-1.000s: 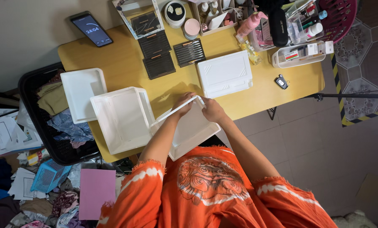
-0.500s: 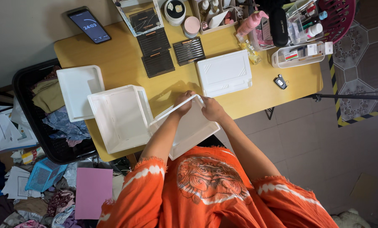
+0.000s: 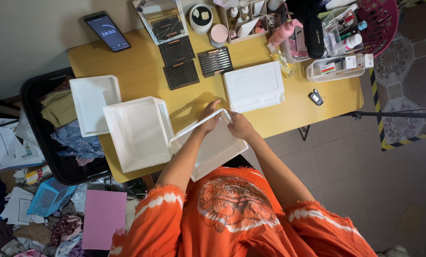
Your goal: The person assembles white plastic storage containers by hand on a cluttered table. They unfold the sides, press the tabs into place, and stack the finished units. The person handles multiple containers one at a time, aligning edges and snapping them together.
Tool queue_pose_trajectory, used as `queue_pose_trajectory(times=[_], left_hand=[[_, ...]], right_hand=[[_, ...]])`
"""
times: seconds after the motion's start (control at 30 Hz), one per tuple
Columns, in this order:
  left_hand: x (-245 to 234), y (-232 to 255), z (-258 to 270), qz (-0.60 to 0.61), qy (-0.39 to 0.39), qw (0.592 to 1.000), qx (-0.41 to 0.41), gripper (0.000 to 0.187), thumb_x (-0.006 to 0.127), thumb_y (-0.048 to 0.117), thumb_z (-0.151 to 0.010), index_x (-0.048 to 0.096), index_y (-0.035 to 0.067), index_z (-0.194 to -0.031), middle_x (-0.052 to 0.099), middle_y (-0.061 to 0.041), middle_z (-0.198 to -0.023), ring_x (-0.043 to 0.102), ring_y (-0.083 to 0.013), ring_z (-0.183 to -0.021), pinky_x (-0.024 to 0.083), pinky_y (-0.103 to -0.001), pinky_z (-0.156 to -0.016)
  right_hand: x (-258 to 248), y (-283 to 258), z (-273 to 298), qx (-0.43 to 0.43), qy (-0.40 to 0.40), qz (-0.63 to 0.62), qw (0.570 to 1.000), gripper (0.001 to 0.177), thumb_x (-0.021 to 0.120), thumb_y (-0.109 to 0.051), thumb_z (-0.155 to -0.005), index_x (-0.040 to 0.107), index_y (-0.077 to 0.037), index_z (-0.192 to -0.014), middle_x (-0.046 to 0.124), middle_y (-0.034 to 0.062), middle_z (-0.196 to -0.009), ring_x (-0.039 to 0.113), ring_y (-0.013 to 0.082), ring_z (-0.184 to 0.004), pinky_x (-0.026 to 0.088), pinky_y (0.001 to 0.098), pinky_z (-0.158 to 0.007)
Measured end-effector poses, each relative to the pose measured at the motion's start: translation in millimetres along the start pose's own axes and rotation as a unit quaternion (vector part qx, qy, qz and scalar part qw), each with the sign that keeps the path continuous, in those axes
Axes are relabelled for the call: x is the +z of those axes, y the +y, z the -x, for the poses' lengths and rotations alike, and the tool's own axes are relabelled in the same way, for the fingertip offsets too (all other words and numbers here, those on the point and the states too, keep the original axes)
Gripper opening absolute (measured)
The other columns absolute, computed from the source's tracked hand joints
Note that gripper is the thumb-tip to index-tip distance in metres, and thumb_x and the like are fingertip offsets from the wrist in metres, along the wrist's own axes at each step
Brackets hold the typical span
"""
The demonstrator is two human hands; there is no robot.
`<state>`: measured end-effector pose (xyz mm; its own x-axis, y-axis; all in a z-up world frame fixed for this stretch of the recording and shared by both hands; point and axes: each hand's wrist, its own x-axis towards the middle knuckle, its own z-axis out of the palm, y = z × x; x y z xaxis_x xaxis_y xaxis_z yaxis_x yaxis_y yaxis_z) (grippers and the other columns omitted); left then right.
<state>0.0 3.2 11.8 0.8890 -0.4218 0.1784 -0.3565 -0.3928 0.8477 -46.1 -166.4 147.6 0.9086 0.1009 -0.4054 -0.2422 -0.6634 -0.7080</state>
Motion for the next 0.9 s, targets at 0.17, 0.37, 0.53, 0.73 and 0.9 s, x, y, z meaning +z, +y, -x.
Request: queue_pose_trajectory(times=[0.17,0.37,0.53,0.73,0.9], left_hand=[[-3,19,14,0.054,0.041,0.997,0.042,0.029,0.052,0.008,-0.106,0.054,0.000,-0.134,0.061,-0.021,-0.135,0.060,-0.0405,-0.124,0.050,-0.043,-0.105],[-2,39,20,0.083,0.067,0.994,0.006,0.028,0.045,0.006,-0.109,0.056,-0.005,-0.133,0.061,-0.022,-0.134,0.059,-0.0414,-0.125,0.047,-0.045,-0.107],[9,56,17,0.106,0.137,0.985,-0.008,0.023,0.046,0.008,-0.110,0.059,-0.004,-0.126,0.064,-0.021,-0.124,0.063,-0.0386,-0.116,0.051,-0.043,-0.101],[11,66,15,0.127,0.145,0.980,-0.054,0.021,0.046,0.009,-0.110,0.060,-0.002,-0.122,0.066,-0.020,-0.115,0.065,-0.0364,-0.105,0.052,-0.041,-0.093],[10,70,12,0.135,0.140,0.979,-0.068,0.020,0.047,0.011,-0.111,0.060,-0.001,-0.119,0.066,-0.018,-0.109,0.066,-0.0342,-0.099,0.053,-0.041,-0.088]], right_hand=[[2,2,-1,-0.010,0.003,0.005,1.000,0.063,0.056,0.000,-0.079,0.052,0.001,-0.142,0.066,0.0293,-0.120,0.062,0.0449,-0.113,0.051,0.0473,-0.095],[7,11,-3,-0.014,0.005,0.002,1.000,0.062,0.056,0.000,-0.079,0.053,0.003,-0.140,0.066,0.0309,-0.118,0.061,0.0467,-0.112,0.050,0.0481,-0.095],[12,17,-5,-0.051,0.026,0.005,0.998,0.059,0.056,0.000,-0.077,0.055,0.005,-0.137,0.066,0.0334,-0.117,0.061,0.0486,-0.113,0.050,0.0496,-0.096],[16,23,-7,-0.021,0.005,0.047,0.999,0.062,0.056,-0.001,-0.079,0.049,0.008,-0.139,0.064,0.0353,-0.117,0.061,0.0494,-0.111,0.049,0.0508,-0.096],[17,28,-8,-0.009,-0.007,0.055,0.998,0.061,0.054,-0.001,-0.080,0.050,0.009,-0.140,0.064,0.0347,-0.118,0.062,0.0486,-0.111,0.050,0.0503,-0.096]])
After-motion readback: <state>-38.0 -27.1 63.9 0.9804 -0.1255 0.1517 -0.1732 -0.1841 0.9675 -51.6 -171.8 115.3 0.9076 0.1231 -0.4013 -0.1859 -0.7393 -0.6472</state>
